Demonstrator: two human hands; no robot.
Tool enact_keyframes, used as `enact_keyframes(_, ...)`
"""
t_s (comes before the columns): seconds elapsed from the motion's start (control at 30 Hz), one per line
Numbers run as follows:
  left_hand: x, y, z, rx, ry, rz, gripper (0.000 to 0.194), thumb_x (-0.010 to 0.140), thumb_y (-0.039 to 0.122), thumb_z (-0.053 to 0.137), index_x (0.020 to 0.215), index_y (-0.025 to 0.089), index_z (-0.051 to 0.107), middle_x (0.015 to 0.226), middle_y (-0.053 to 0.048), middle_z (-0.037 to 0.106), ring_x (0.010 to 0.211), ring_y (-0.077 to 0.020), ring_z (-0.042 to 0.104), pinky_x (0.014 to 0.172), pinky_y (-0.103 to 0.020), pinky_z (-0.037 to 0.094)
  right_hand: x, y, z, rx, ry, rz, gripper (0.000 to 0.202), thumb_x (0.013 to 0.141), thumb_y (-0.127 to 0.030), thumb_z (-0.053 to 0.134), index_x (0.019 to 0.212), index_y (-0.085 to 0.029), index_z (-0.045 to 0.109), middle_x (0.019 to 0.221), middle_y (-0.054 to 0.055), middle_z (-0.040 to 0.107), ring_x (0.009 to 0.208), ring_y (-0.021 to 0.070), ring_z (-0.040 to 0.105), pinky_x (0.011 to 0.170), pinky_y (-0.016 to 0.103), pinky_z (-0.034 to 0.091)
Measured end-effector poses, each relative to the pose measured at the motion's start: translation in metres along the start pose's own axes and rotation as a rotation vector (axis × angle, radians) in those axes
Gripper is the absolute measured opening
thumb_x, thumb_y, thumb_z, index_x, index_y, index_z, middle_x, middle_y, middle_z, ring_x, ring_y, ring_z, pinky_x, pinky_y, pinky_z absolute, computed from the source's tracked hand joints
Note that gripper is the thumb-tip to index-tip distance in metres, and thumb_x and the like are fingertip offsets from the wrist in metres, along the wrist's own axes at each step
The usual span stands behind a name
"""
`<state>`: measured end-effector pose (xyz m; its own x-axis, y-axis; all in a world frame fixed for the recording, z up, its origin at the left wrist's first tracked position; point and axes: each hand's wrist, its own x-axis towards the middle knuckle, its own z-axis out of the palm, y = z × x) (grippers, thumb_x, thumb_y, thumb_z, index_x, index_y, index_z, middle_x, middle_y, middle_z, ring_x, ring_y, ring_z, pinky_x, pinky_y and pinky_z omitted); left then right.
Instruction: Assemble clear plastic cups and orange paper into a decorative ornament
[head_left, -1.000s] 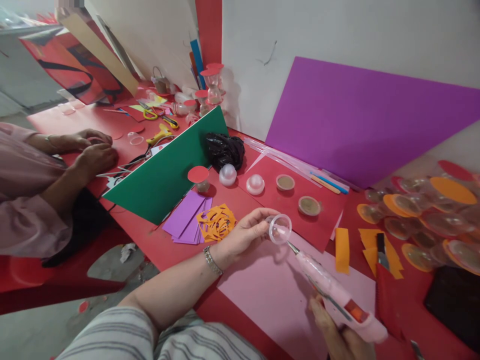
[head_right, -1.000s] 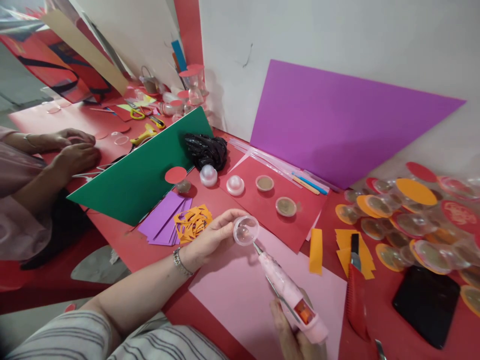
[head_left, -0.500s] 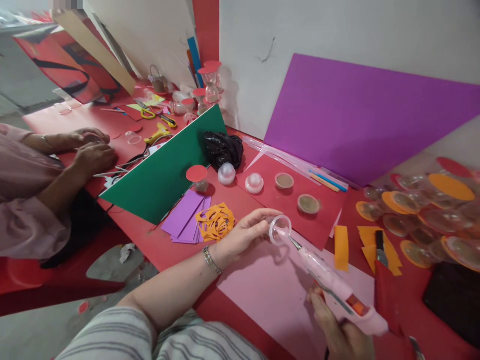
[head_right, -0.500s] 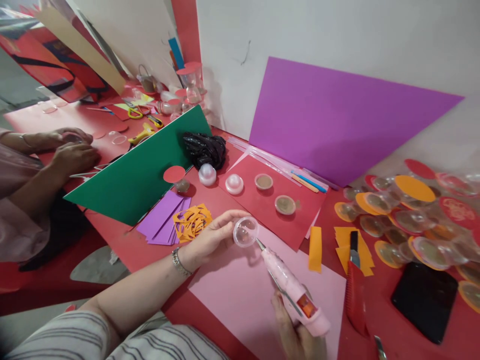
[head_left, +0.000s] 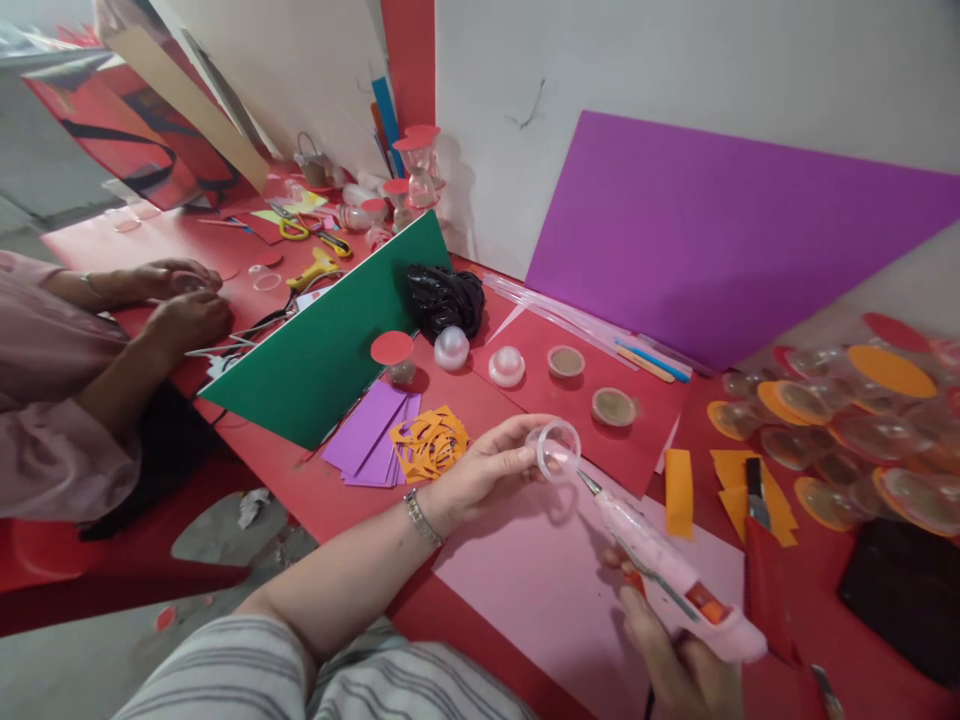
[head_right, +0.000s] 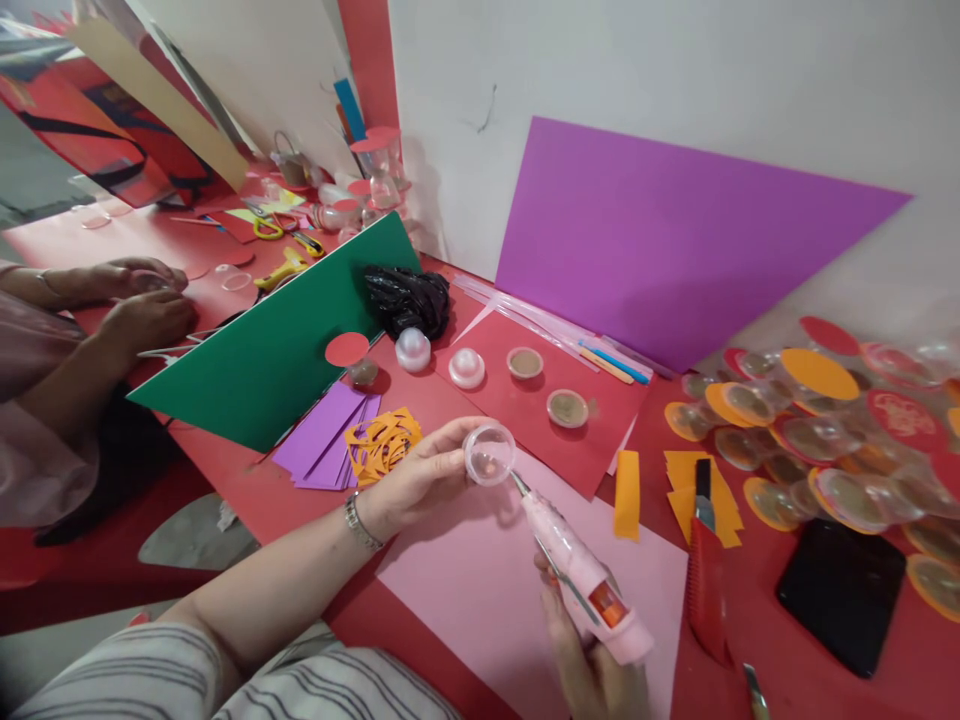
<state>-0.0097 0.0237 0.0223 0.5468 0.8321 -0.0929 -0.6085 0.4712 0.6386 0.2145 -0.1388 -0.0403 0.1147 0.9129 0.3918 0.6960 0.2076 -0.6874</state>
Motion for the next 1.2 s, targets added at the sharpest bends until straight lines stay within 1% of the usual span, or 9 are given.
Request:
enact_keyframes(0.1,0.001,-0.001,-0.002,-0.024,-0.021,0.000,0.037,0.074,0.030,0.088,0.108,0.023,0.076,0.119,-0.009,0.071,0.097,-0.0180,0.067,0.085,-0.028,0.050,-0.007,0.010,-0.006,-0.203,-0.050,-0.247,0.031,0.091,-0.008,0.059,0.097,-0.027,0.083,0.072,0.001,0.078,0.047,0.0148,0.064,0.053,0.025,0.056)
enact_keyframes(0.2,0.001,-0.002,-0.004,-0.024,-0.017,0.001,0.036,0.076,0.028,0.086,0.110,0.022,0.075,0.119,-0.009,0.071,0.095,-0.0177,0.067,0.085,-0.028,0.050,-0.011,0.015,-0.008,-0.475,-0.054,-0.512,0.038,0.089,0.001,0.057,0.105,-0.024,0.081,0.092,0.003,0.081,0.069,0.0206,0.075,0.068,0.030,0.062)
enact_keyframes(0.3,0.001,-0.002,-0.003,-0.027,-0.032,0.007,0.035,0.077,0.027,0.085,0.110,0.021,0.074,0.119,-0.009,0.071,0.099,-0.0193,0.068,0.087,-0.030,0.050,-0.011,0.018,-0.008,-0.537,-0.033,-0.596,0.037,0.090,-0.001,0.059,0.112,-0.024,0.079,0.100,0.002,0.081,0.085,0.0230,0.077,0.072,0.029,0.062)
enact_keyframes(0.63,0.002,-0.001,0.000,-0.028,-0.046,0.006,0.033,0.076,0.029,0.087,0.107,0.022,0.076,0.116,-0.008,0.072,0.097,-0.0185,0.068,0.086,-0.029,0.053,-0.024,0.018,0.006,-0.338,0.077,-0.292,0.033,0.095,-0.013,0.059,0.115,-0.030,0.079,0.089,0.005,0.080,0.082,0.0220,0.075,0.070,0.028,0.060)
enact_keyframes(0.73,0.002,-0.002,-0.001,-0.030,-0.034,-0.002,0.031,0.079,0.028,0.085,0.108,0.022,0.075,0.116,-0.008,0.072,0.095,-0.0179,0.068,0.085,-0.029,0.053,-0.030,0.016,0.010,-0.425,0.085,-0.280,0.033,0.095,-0.011,0.060,0.113,-0.029,0.080,0.095,0.007,0.080,0.091,0.0255,0.075,0.076,0.033,0.060)
enact_keyframes(0.83,0.002,-0.002,-0.002,-0.030,-0.047,-0.002,0.030,0.080,0.029,0.084,0.108,0.022,0.075,0.117,-0.008,0.072,0.097,-0.0181,0.068,0.086,-0.030,0.052,-0.031,0.021,0.011,-0.488,0.076,-0.280,0.029,0.098,-0.015,0.058,0.109,-0.029,0.081,0.099,0.007,0.080,0.082,0.0234,0.074,0.075,0.034,0.060)
enact_keyframes(0.93,0.003,-0.002,-0.003,-0.016,-0.050,-0.011,0.031,0.080,0.029,0.084,0.108,0.021,0.075,0.118,-0.009,0.071,0.099,-0.0189,0.068,0.086,-0.030,0.052,-0.027,0.027,0.008,-0.430,0.093,-0.276,0.026,0.098,-0.019,0.059,0.110,-0.028,0.080,0.093,0.006,0.081,0.071,0.0202,0.072,0.068,0.031,0.059)
enact_keyframes(1.1,0.002,-0.003,-0.005,0.003,-0.052,-0.021,0.030,0.080,0.031,0.084,0.108,0.022,0.075,0.118,-0.008,0.071,0.101,-0.0196,0.068,0.087,-0.030,0.052,-0.024,0.020,0.007,-0.401,0.106,-0.228,0.024,0.097,-0.018,0.060,0.100,-0.028,0.082,0.090,0.008,0.079,0.077,0.0233,0.073,0.070,0.032,0.058)
enact_keyframes(1.2,0.002,-0.004,-0.006,0.004,-0.045,-0.029,0.030,0.081,0.030,0.083,0.109,0.023,0.075,0.118,-0.008,0.072,0.101,-0.0188,0.068,0.088,-0.030,0.051,-0.024,0.013,0.009,-0.340,0.092,-0.157,0.026,0.097,-0.017,0.059,0.098,-0.028,0.083,0.073,0.006,0.075,0.064,0.0198,0.069,0.067,0.030,0.057)
